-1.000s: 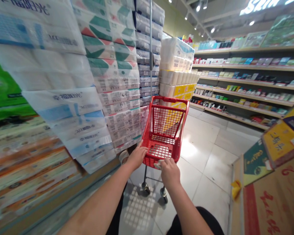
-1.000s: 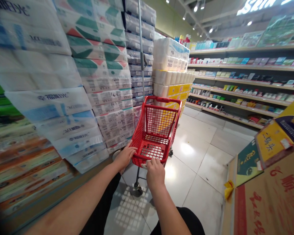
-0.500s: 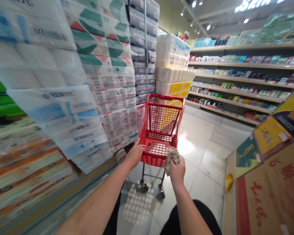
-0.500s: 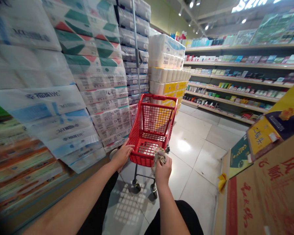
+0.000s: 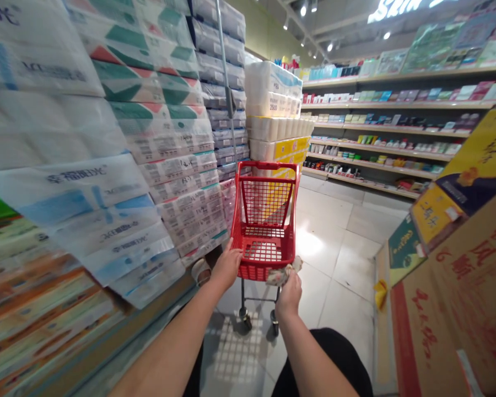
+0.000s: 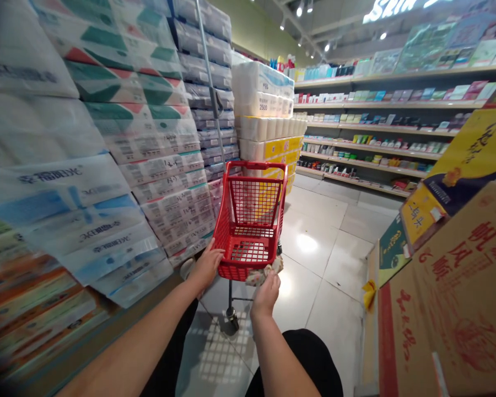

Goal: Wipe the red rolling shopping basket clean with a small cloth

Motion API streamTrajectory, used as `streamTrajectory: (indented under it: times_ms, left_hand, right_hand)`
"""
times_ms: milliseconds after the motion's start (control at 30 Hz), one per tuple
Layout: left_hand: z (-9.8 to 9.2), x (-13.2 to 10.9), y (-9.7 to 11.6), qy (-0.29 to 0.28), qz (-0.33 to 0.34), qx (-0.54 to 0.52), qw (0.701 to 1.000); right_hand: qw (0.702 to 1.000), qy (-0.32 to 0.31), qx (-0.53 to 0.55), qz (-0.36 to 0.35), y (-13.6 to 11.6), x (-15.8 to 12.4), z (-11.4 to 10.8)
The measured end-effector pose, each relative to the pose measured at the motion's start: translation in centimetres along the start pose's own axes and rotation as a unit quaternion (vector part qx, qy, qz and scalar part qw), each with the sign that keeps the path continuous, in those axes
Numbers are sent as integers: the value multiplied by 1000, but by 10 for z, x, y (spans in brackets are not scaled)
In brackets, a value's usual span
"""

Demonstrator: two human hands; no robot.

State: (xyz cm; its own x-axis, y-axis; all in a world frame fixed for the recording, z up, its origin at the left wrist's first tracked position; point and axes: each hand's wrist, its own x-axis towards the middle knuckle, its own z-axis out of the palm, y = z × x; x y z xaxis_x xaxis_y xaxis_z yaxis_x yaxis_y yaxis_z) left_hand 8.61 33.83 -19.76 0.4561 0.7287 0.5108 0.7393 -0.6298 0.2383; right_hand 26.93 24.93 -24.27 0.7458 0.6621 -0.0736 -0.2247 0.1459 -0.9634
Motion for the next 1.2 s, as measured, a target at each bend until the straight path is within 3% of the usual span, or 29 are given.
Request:
streamTrajectory:
  times_ms: [133,267,433,600,733,867,1033,1200]
  left_hand:
    - [1,3,4,-10,-2,-7,1000]
    - [-2,5,10,-24,-18,-2,1000]
    - [-5,4,13,-30,-5,7,1000]
    - [-4,3,11,-24,-8,2,1000]
    - [-2,3,8,-27,1,-2,1000]
    - [-1,3,9,-18,4,-7,1000]
    - [-1,3,11,-34,-21,-9,999]
    - [-1,4,11,-31,-16,-9,999]
  right_hand:
    - [995,61,62,47,10,7,5]
    - [989,95,40,104,21,7,9]
    - [995,66,32,71,13,1,14]
    - [989,80,19,122,3,0,16]
    - [994,58,13,97,1,0,16]
    - [988,62,34,140,3,4,15]
    - [989,58,63,118,1,8,16]
    - [977,56,75,190,3,12,16]
